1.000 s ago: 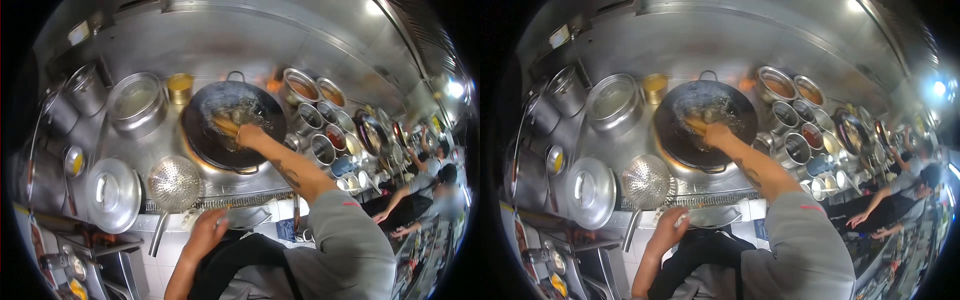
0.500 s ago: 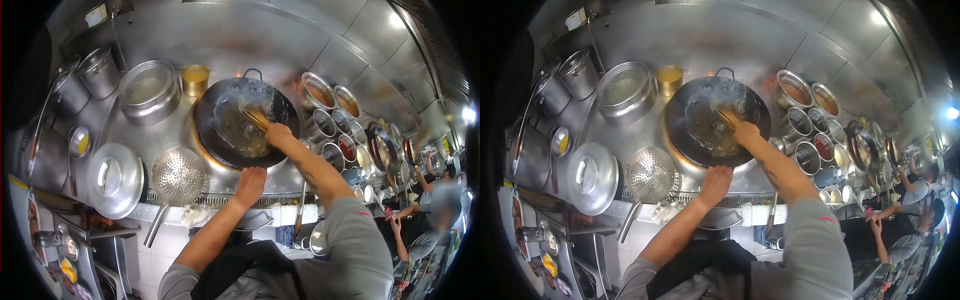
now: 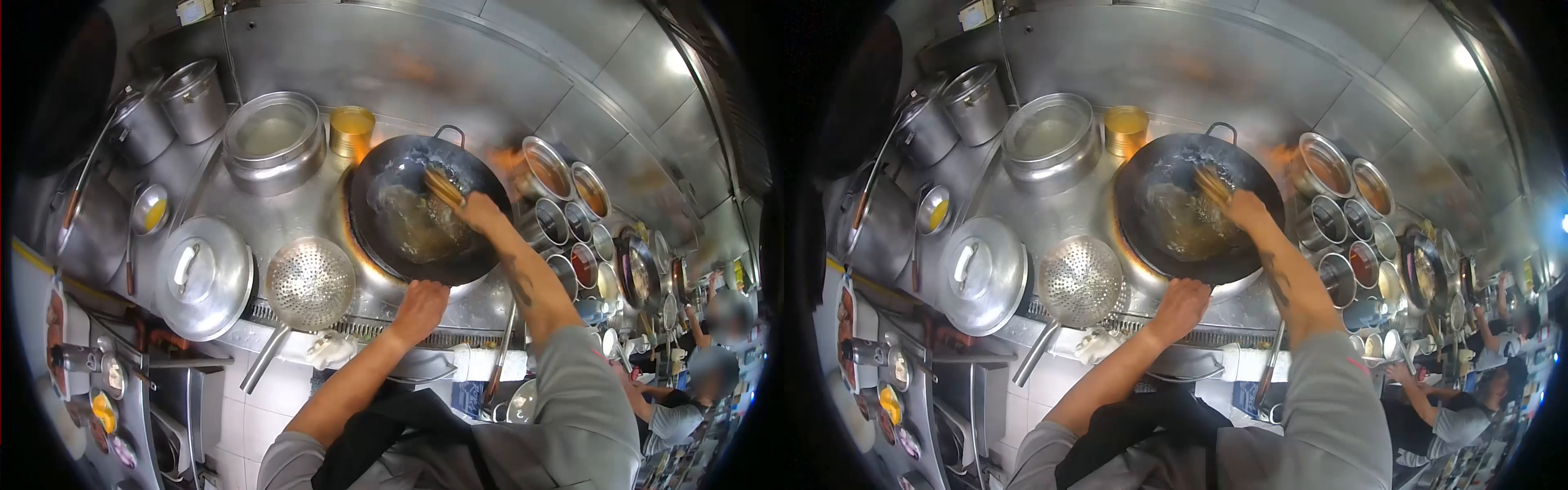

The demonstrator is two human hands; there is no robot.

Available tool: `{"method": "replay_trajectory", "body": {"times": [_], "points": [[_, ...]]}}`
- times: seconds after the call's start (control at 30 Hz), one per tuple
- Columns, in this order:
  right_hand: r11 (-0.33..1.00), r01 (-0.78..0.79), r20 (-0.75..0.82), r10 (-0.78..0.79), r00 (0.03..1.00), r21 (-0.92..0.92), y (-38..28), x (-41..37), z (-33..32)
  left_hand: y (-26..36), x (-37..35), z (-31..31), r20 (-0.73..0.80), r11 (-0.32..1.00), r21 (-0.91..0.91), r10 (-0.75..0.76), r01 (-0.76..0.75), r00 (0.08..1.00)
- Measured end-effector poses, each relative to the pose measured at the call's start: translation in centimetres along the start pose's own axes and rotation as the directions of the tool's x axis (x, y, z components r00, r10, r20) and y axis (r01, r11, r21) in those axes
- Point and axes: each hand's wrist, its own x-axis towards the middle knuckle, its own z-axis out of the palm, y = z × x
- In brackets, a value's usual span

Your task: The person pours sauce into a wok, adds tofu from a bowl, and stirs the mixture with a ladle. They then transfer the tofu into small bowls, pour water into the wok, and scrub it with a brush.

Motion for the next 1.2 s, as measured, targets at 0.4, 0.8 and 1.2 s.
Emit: {"method": "replay_trajectory", "body": {"times": [0.4, 0.8, 1.2], "points": [[0.953, 0.096, 0.114, -0.065, 0.991, -0.288, -4.3, -8.0, -1.2, 0.1, -0.3, 0.5, -0.031, 1.0, 0.002, -0.028, 0.028, 0.999], [0.912, -0.095, 0.038, 0.12, 0.992, -0.399, 3.3, -9.4, -5.1, -0.2, -0.4, 0.1, -0.08, 0.997, -0.073, -0.005, -0.001, 0.997], [0.948, -0.062, 0.046, 0.049, 0.998, 0.313, -3.4, 1.8, -0.7, -0.8, -0.4, 0.6, -0.073, 1.0, 0.0, 0.02, -0.02, 0.997]]}}
